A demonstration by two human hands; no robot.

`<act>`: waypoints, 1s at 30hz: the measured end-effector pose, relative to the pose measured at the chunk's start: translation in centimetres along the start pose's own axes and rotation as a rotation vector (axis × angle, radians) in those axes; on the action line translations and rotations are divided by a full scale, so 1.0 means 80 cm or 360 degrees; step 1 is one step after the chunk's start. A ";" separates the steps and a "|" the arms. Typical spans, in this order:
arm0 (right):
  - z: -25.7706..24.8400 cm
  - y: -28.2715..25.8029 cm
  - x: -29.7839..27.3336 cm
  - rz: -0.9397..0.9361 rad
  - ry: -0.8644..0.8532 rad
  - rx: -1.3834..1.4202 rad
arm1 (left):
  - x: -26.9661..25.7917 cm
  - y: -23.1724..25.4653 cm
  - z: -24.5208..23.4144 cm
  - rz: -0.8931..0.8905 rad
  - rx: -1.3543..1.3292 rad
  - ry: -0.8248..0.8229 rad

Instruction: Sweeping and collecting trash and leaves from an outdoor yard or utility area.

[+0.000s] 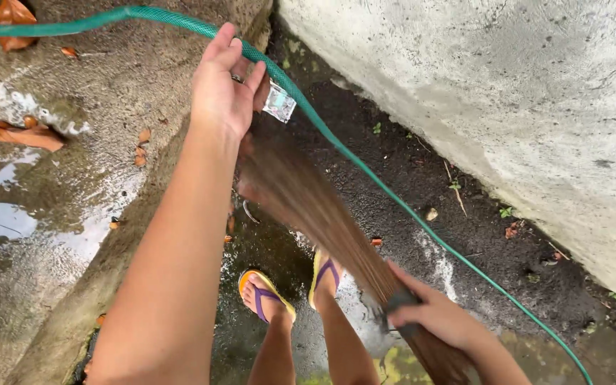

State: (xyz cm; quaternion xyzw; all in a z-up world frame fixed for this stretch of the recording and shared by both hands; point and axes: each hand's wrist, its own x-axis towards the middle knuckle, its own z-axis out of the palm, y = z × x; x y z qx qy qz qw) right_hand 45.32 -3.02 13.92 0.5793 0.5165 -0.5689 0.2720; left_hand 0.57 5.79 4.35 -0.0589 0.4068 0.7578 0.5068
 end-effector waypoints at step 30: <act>0.105 -0.092 -0.058 0.0265 -0.0621 -0.0314 | -0.009 0.007 -0.003 -0.0108 0.0240 0.0134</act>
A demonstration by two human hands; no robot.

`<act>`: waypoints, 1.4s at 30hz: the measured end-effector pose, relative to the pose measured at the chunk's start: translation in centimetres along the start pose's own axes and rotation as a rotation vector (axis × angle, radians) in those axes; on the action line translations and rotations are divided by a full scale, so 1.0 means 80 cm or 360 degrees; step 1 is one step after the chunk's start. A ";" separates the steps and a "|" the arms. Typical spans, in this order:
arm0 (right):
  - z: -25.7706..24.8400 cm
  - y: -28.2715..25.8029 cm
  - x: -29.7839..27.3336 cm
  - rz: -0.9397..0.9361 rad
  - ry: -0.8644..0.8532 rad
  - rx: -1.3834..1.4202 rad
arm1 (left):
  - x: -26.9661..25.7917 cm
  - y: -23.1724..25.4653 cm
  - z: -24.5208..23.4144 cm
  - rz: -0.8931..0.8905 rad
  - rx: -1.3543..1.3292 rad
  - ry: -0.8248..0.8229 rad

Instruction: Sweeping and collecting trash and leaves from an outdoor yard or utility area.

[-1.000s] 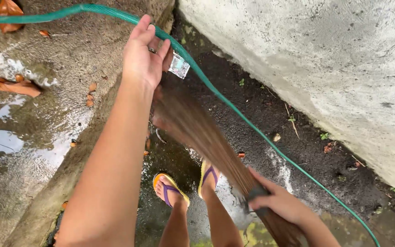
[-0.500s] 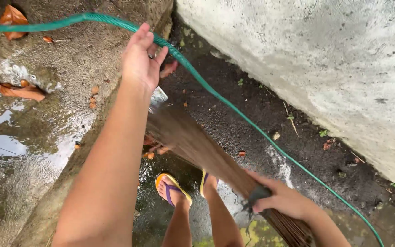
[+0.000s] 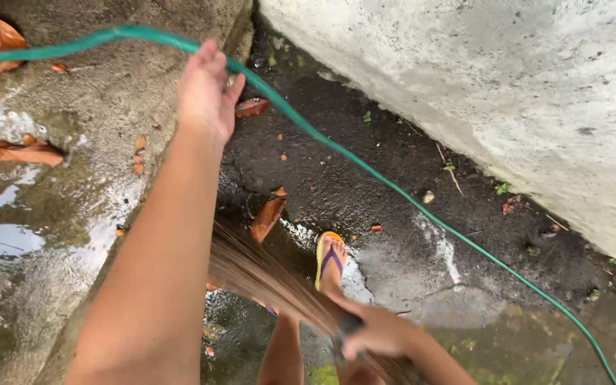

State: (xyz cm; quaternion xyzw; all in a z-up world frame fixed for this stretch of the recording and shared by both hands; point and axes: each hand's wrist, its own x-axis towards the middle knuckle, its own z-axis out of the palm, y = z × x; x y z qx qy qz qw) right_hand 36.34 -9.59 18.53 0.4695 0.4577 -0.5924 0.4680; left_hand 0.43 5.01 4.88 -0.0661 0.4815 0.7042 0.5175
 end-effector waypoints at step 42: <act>0.110 0.069 0.035 0.0078 0.0578 0.0746 | -0.012 -0.003 0.005 -0.0151 0.0613 -0.0123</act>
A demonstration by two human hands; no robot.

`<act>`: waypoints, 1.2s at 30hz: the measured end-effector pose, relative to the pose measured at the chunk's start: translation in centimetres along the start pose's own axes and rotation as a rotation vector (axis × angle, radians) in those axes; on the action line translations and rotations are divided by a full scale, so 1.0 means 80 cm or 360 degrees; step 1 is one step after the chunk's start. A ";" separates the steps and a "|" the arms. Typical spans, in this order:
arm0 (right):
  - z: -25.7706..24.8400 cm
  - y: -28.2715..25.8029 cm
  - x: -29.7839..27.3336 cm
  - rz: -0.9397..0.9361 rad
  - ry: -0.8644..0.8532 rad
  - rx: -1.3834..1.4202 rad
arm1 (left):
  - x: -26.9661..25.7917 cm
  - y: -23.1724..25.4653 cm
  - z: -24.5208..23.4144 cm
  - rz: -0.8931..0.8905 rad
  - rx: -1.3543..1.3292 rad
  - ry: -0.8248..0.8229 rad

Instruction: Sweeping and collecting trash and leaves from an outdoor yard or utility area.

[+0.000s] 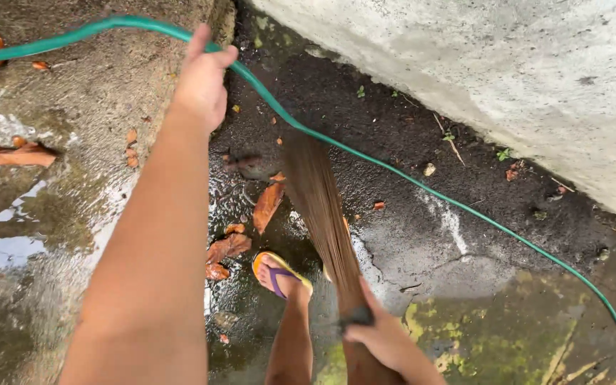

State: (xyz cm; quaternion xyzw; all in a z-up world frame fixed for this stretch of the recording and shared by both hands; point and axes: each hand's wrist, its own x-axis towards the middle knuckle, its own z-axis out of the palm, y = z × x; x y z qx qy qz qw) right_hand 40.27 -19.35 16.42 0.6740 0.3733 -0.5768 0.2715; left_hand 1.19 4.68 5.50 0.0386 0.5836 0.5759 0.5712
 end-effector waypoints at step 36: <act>-0.050 0.191 0.063 -0.0521 -0.0408 -0.0013 | -0.362 -0.310 -0.050 -0.0255 0.1035 0.0671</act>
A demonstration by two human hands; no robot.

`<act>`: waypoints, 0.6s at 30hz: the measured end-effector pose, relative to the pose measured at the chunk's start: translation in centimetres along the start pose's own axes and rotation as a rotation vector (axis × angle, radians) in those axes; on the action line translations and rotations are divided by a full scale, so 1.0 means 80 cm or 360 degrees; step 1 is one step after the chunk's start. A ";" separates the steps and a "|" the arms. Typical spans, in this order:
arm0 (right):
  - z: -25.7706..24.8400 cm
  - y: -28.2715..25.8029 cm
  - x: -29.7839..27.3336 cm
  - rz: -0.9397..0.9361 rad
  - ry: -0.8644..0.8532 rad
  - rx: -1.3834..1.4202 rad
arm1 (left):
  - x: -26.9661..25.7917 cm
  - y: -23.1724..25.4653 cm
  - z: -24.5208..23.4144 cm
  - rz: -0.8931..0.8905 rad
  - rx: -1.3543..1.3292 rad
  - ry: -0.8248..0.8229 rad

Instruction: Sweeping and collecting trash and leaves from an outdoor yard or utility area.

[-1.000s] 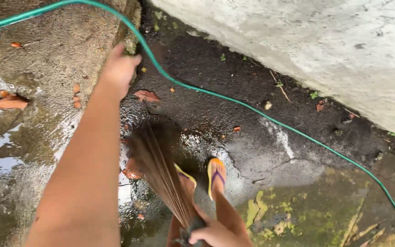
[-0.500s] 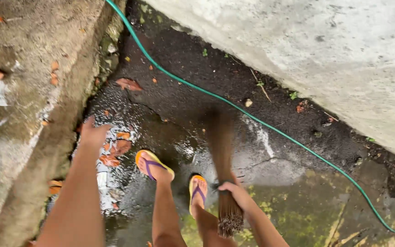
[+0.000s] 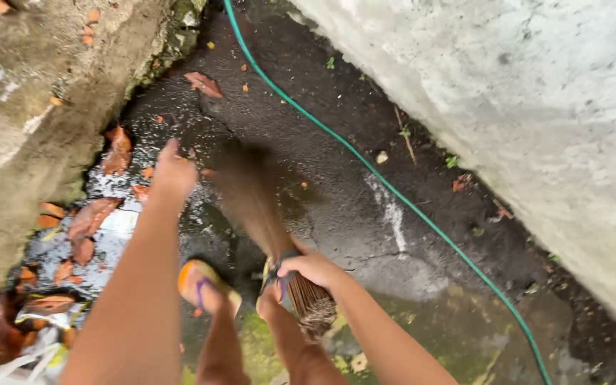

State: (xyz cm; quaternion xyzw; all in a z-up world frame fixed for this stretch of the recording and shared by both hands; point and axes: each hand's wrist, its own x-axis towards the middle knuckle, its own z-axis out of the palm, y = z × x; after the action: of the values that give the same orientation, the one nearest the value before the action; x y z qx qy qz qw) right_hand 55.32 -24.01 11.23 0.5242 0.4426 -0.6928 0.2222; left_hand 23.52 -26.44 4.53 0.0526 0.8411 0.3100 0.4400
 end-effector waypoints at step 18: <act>-0.045 -0.153 0.119 -0.0243 -0.0342 -0.0705 | -0.025 -0.312 -0.201 -0.0124 -0.0473 0.0500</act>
State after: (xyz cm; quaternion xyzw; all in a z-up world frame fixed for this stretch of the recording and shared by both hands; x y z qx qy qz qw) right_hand 44.45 -13.21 6.85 0.3511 0.5957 -0.6455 0.3243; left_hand 16.90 -54.79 -1.48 -0.0943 0.8458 0.4176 0.3182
